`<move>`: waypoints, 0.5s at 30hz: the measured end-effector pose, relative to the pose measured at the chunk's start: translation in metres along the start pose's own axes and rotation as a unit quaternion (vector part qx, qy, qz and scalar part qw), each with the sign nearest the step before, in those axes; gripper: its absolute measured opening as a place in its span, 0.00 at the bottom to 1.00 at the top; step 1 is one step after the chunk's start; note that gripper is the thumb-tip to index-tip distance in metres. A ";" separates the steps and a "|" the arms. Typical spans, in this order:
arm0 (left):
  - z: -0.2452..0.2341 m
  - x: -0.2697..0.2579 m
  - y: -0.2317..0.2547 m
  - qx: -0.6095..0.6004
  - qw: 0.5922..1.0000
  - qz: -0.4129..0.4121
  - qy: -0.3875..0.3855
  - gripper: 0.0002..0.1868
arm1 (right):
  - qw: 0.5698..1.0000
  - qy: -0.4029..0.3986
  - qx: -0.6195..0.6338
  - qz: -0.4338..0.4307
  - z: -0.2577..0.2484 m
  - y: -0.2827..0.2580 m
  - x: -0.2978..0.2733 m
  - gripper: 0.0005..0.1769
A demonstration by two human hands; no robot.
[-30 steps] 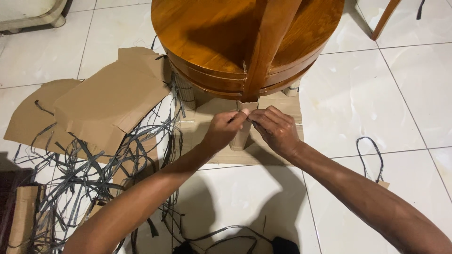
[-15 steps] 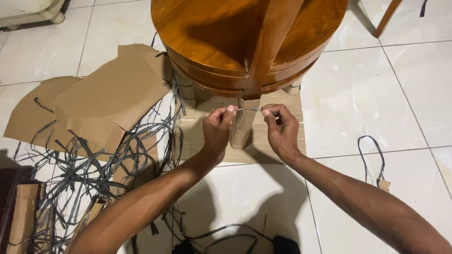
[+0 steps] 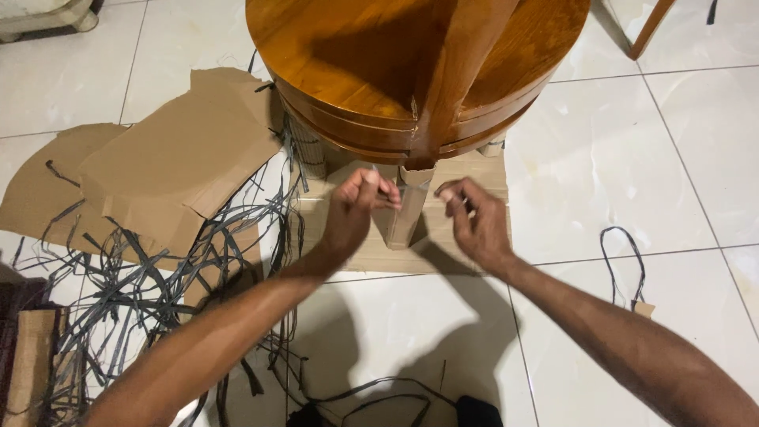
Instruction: Wrapping a chair leg with cardboard and securing it with multiple plastic ties
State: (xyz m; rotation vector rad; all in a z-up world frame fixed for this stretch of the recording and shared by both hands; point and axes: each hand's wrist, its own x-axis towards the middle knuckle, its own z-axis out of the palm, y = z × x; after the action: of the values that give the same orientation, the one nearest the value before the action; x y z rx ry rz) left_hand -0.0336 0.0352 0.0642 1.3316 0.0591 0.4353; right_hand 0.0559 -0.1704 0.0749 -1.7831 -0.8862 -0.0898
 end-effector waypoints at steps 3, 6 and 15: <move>0.000 0.013 0.003 -0.041 0.998 -0.022 0.033 0.19 | 0.998 0.009 -0.005 0.064 -0.003 0.012 0.023 0.09; -0.006 0.016 0.003 0.017 1.000 -0.023 0.009 0.21 | 0.998 0.005 -0.004 0.059 -0.003 0.005 0.021 0.10; 0.024 -0.010 0.037 0.310 0.950 0.006 0.028 0.09 | 0.999 0.009 -0.023 -0.046 -0.011 -0.012 0.006 0.07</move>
State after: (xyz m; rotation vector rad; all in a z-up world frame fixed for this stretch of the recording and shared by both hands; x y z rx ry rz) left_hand -0.0466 0.0161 0.1030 1.9386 0.2518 0.4857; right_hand 0.0569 -0.1749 0.0922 -1.7813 -0.9589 -0.1865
